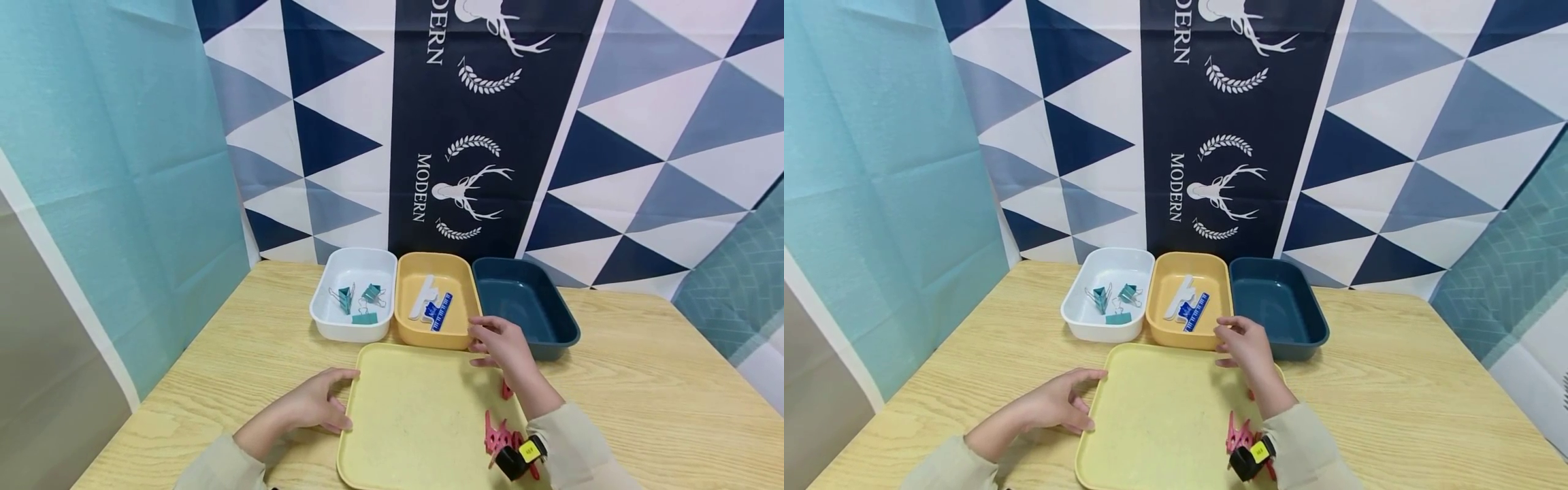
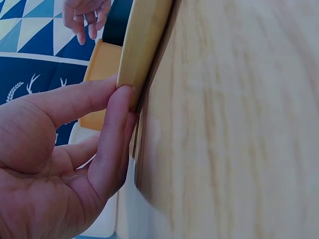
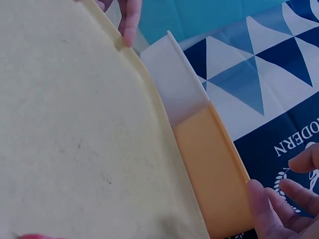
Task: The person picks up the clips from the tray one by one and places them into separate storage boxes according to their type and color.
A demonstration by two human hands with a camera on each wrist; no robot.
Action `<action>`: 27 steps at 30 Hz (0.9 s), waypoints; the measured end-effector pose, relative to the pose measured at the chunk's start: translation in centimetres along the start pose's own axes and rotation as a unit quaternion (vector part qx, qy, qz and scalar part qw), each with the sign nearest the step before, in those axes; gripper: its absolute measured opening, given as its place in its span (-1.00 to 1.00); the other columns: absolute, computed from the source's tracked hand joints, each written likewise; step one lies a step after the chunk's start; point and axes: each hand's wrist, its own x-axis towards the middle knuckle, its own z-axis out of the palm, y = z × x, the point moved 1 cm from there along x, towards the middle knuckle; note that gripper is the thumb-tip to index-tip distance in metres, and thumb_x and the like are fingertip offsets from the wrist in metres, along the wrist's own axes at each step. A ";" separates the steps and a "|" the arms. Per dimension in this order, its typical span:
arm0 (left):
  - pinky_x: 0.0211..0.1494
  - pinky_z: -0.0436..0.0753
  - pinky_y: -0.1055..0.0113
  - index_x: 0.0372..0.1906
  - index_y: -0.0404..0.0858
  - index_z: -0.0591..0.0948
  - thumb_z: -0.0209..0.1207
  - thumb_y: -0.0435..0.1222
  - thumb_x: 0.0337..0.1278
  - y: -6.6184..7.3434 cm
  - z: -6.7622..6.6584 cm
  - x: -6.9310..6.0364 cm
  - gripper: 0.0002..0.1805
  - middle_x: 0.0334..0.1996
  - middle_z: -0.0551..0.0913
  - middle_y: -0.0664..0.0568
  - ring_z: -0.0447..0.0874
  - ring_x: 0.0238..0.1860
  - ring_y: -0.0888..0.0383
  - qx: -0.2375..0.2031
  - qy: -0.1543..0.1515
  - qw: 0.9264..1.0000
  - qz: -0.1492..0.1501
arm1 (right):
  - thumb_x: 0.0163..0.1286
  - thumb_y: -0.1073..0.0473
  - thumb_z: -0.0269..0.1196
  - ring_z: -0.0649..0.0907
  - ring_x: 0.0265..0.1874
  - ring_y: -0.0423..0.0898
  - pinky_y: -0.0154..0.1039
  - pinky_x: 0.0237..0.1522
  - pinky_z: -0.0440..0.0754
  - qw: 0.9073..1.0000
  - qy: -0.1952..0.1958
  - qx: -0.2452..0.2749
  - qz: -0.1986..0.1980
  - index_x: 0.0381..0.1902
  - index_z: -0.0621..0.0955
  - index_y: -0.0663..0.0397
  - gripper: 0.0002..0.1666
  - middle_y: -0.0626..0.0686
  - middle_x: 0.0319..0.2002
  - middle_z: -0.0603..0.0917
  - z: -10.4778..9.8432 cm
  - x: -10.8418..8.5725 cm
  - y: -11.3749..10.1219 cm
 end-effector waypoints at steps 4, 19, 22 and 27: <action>-0.37 0.71 0.20 0.33 -0.39 0.21 0.32 -0.62 -0.26 0.0 0.0 0.0 -0.10 -0.33 0.51 -0.19 0.61 -0.46 0.09 -0.005 -0.001 1.000 0.001 | 0.34 0.16 0.13 0.61 -0.32 0.04 -0.19 -0.36 0.71 1.000 0.001 0.003 0.001 0.11 0.46 0.30 -0.55 0.27 -0.07 0.52 -0.2 -0.2 0.3; -0.38 0.71 0.19 0.33 -0.39 0.23 0.33 -0.63 -0.26 -0.2 0.1 0.0 -0.10 -0.26 0.45 -0.18 0.60 -0.47 0.09 -0.008 0.005 1.000 0.000 | 0.37 0.16 0.11 0.61 -0.28 0.09 -0.17 -0.36 0.71 1.000 0.001 0.001 0.011 0.12 0.44 0.31 -0.56 0.31 -0.03 0.49 -1.4 -1.0 1.6; -0.38 0.71 0.19 0.33 -0.39 0.23 0.33 -0.63 -0.26 -0.1 0.1 0.0 -0.11 -0.27 0.46 -0.18 0.60 -0.47 0.09 -0.006 0.004 1.000 0.001 | 0.38 0.17 0.11 0.61 -0.32 0.07 -0.18 -0.39 0.71 1.000 0.003 0.001 0.012 0.14 0.43 0.32 -0.56 0.31 -0.03 0.48 -1.8 -1.1 1.9; -0.38 0.71 0.19 0.33 -0.39 0.22 0.33 -0.64 -0.26 -0.2 0.1 0.1 -0.10 -0.21 0.43 -0.18 0.60 -0.45 0.09 -0.005 0.001 1.000 0.002 | 0.37 0.19 0.10 0.61 -0.38 0.03 -0.17 -0.42 0.71 1.000 0.009 0.007 0.009 0.14 0.42 0.36 -0.54 0.27 -0.05 0.47 -2.3 -1.3 2.3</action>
